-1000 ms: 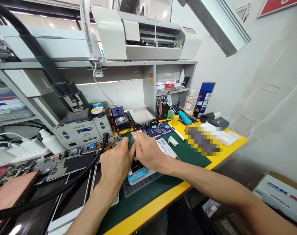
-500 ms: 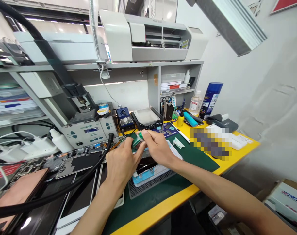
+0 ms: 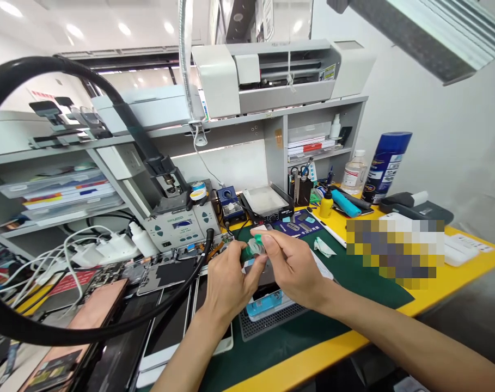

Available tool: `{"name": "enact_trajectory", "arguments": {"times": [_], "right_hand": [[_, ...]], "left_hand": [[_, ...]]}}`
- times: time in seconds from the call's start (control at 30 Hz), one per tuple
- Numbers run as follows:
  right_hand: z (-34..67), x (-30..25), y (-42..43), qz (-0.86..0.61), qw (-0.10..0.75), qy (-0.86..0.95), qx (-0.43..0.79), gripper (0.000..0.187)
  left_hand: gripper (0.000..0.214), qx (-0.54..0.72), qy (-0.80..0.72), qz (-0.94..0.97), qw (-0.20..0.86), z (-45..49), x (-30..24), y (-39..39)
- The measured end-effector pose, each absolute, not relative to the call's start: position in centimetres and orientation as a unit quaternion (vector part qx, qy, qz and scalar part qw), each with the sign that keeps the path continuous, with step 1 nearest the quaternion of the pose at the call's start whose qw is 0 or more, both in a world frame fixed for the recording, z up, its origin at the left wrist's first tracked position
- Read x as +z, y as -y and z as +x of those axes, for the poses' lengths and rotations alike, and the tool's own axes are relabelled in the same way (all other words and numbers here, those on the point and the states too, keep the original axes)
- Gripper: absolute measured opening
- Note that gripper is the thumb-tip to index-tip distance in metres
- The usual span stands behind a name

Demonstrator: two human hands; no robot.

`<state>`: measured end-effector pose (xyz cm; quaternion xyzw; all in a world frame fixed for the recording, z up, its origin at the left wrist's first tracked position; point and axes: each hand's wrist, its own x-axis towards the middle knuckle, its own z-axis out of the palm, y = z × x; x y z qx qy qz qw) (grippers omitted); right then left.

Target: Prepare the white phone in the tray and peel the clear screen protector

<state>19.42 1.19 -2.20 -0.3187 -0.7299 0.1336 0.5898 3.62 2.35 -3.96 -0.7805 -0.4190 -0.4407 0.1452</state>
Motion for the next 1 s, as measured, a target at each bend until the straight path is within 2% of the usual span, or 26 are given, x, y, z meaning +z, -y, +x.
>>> {"name": "enact_trajectory", "arguments": {"times": [0.17, 0.3, 0.57, 1.0], "right_hand": [[19.3, -2.2, -0.5, -0.249, 0.626, 0.736, 0.063, 0.029], [19.4, -1.9, -0.1, -0.228, 0.646, 0.727, 0.041, 0.033], [19.9, -0.5, 0.4, -0.287, 0.652, 0.677, 0.184, 0.021], [20.7, -0.3, 0.7, -0.292, 0.609, 0.637, 0.372, 0.016]], "left_hand": [[0.019, -0.471, 0.377, -0.791, 0.102, 3.7, -4.0, -2.2], [0.023, -0.483, 0.369, -0.794, 0.025, 4.1, -4.1, -1.6], [0.019, -0.468, 0.381, -0.769, -0.209, 4.7, -4.0, 0.1], [0.022, -0.486, 0.269, -0.632, -0.541, 5.1, -4.2, 0.9]]}}
